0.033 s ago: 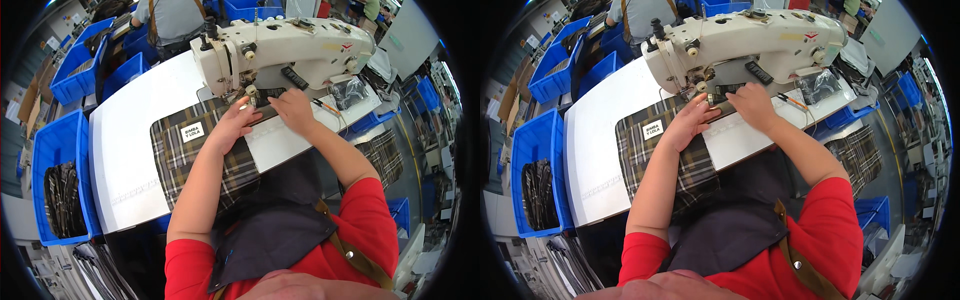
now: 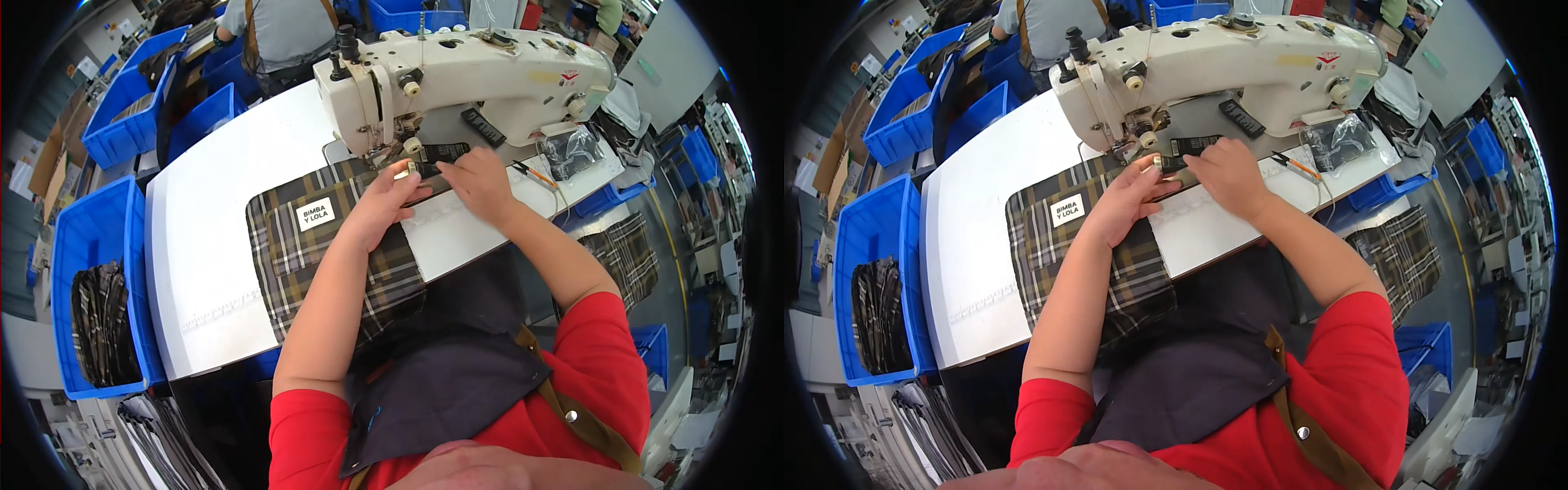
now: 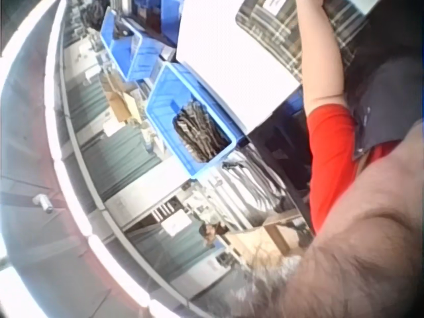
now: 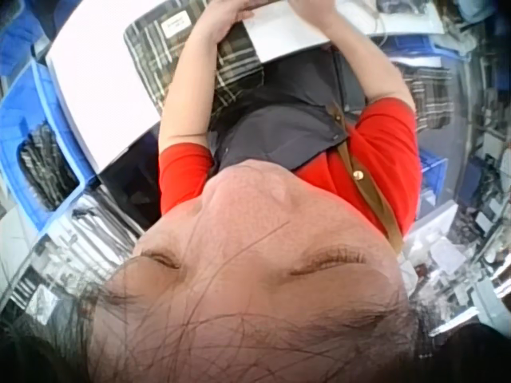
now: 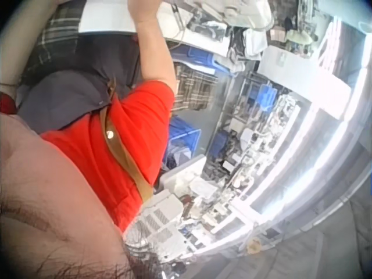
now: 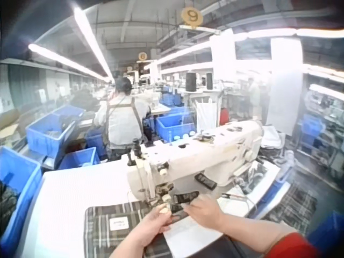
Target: The person sews a zipper onto a dark brown fabric bag using an industrial sewing machine. They then switch to a plaid-patterned bag, sewing a zipper onto it as well. The person handles the fabric and zippers by hand, guiding them under the machine's needle.
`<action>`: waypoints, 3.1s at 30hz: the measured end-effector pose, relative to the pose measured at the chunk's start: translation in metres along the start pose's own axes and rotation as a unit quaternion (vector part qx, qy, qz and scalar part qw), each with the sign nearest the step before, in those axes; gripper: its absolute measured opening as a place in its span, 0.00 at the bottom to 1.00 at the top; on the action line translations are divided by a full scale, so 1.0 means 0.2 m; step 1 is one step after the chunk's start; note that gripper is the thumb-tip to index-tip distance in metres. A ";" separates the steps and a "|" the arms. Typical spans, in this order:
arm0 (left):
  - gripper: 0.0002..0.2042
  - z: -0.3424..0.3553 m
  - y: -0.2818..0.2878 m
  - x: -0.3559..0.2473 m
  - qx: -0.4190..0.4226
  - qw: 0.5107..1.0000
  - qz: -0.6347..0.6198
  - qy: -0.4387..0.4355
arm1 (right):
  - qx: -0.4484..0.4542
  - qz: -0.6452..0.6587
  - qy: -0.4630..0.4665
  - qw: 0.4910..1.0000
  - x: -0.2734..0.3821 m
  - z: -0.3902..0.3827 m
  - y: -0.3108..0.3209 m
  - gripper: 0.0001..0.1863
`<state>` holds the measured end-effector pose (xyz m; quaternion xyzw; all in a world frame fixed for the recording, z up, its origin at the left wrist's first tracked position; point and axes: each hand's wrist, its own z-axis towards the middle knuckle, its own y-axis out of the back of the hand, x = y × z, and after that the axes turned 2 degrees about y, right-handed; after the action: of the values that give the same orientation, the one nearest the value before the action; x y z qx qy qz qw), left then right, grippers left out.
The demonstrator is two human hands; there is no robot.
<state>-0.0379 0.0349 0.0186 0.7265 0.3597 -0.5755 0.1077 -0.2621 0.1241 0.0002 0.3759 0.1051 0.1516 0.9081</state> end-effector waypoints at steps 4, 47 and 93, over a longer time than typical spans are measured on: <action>0.16 0.03 0.02 0.06 -0.043 0.993 0.076 -0.077 | -0.038 0.005 0.042 0.998 0.12 0.02 0.01 0.16; 0.10 0.00 0.05 0.03 -0.090 0.975 0.177 -0.098 | -0.103 0.411 -0.491 0.761 -0.19 0.02 -0.12 0.15; 0.07 0.00 0.19 0.04 -0.068 0.997 -0.020 -0.030 | -0.060 0.107 -0.120 0.985 0.22 0.01 0.04 0.13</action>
<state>-0.0136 0.0109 0.0006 0.6925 0.4092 -0.5733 0.1561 -0.2233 0.1446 0.0041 0.3450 -0.0543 0.2074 0.9138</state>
